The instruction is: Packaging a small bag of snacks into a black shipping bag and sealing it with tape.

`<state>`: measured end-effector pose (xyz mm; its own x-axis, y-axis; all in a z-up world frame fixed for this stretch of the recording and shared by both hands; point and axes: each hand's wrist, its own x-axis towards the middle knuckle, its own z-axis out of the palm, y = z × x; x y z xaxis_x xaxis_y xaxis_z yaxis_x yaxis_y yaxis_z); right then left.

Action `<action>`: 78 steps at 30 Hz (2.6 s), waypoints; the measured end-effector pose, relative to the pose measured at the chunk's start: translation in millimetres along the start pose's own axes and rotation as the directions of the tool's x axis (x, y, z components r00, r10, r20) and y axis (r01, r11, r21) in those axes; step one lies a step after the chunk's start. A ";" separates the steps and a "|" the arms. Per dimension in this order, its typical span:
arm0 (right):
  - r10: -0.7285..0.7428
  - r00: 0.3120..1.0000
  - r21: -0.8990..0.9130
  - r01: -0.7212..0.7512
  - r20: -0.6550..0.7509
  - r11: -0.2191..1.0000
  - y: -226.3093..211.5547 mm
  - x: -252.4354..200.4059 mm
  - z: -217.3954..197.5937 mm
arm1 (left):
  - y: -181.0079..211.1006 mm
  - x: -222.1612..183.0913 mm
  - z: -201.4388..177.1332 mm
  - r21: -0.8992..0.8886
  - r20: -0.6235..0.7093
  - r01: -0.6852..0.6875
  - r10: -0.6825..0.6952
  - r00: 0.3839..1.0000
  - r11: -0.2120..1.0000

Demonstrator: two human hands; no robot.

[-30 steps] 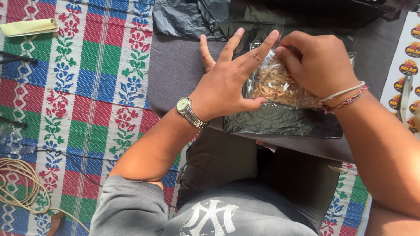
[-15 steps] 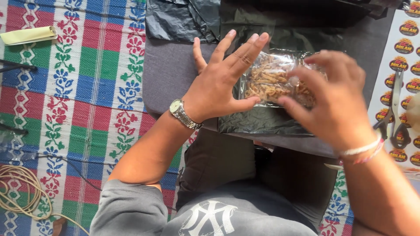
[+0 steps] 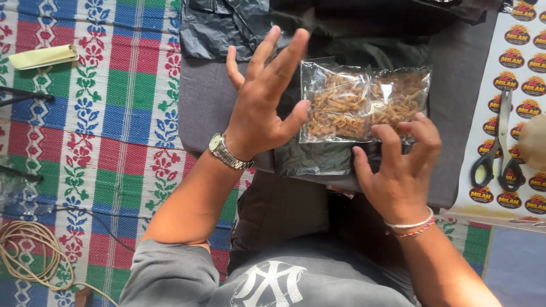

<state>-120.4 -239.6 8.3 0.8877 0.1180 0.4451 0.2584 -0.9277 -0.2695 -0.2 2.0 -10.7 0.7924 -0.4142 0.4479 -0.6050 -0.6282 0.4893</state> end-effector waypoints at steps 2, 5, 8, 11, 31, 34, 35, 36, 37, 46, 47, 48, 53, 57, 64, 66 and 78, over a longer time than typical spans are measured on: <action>0.005 1.000 -0.015 -0.004 0.015 1.000 3.6 -0.4 2.0 | 1.0 1.5 -1.7 -0.131 -0.067 -0.010 0.002 0.998 0.991; 0.014 0.999 -0.045 -0.012 0.047 0.999 7.5 -2.9 5.5 | -4.7 2.8 -2.2 -0.420 -0.189 -0.072 -0.009 0.982 0.905; 0.026 0.997 -0.092 -0.020 0.069 0.996 9.5 -4.2 6.4 | -8.8 3.1 -1.3 -0.595 -0.274 -0.129 -0.050 0.960 0.794; 0.050 0.991 -0.161 -0.029 0.125 0.987 5.3 -0.6 -2.2 | -5.8 3.5 -5.1 -0.595 -0.297 -0.119 -0.080 0.952 0.794; -0.335 0.807 0.219 0.259 0.487 0.941 -12.1 154.1 72.5 | -3.7 4.0 -6.6 -0.664 -0.271 -0.058 -0.168 0.948 0.745; -0.347 0.790 0.151 0.315 0.505 0.937 -12.0 152.9 74.9 | -4.6 -0.4 -5.9 -0.659 -0.265 -0.067 -0.148 0.953 0.750; -0.321 0.773 0.140 0.294 0.547 0.945 -12.9 154.1 74.6 | -5.0 -0.2 -6.1 -0.676 -0.277 -0.090 -0.140 0.951 0.731; -0.295 0.754 0.128 0.273 0.587 0.953 -13.7 155.4 74.1 | -5.1 0.1 -6.2 -0.692 -0.289 -0.112 -0.132 0.948 0.713; -0.293 0.754 0.125 0.274 0.587 0.954 -14.1 155.4 74.2 | -5.3 -0.6 -6.5 -0.694 -0.290 -0.114 -0.131 0.948 0.711; -0.204 0.779 0.097 0.182 0.593 0.978 -15.8 143.4 66.5 | -16.9 -3.0 -5.7 -0.519 -0.381 -0.097 -0.128 0.916 0.849; -0.166 0.776 0.085 0.144 0.609 0.986 -16.4 142.0 62.6 | -16.8 -1.5 -6.7 -0.512 -0.388 -0.120 -0.104 0.916 0.851; -0.128 0.771 0.072 0.106 0.624 0.992 -17.0 140.5 58.8 | -16.6 0.1 -7.7 -0.504 -0.394 -0.143 -0.079 0.916 0.852; -0.011 0.758 0.007 0.009 0.652 1.000 -11.7 121.9 40.1 | -15.2 2.8 -12.3 -0.443 -0.351 -0.133 -0.035 0.936 0.887; -0.088 0.780 0.054 0.069 0.620 0.996 5.8 115.0 30.9 | -8.3 5.8 -17.5 -0.402 -0.277 -0.109 -0.007 0.961 0.909; -0.196 0.864 0.301 0.055 0.464 0.952 20.4 98.1 -26.0 | -13.0 2.4 -11.1 -0.573 -0.258 -0.181 0.033 0.966 0.799; -0.158 0.845 0.118 0.113 0.511 0.986 23.8 84.9 -49.3 | -18.4 -1.8 -7.9 -0.538 -0.199 -0.093 -0.019 0.980 0.838; -0.080 0.936 0.164 0.024 0.343 0.986 57.8 23.7 -53.8 | -16.0 1.0 5.4 0.199 0.113 -0.085 0.064 0.992 0.976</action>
<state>-104.9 -309.5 49.3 0.9407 0.3066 0.1450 0.3391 -0.8536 -0.3954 10.6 8.0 -22.2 0.7559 -0.5251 0.3910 -0.6427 -0.7088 0.2908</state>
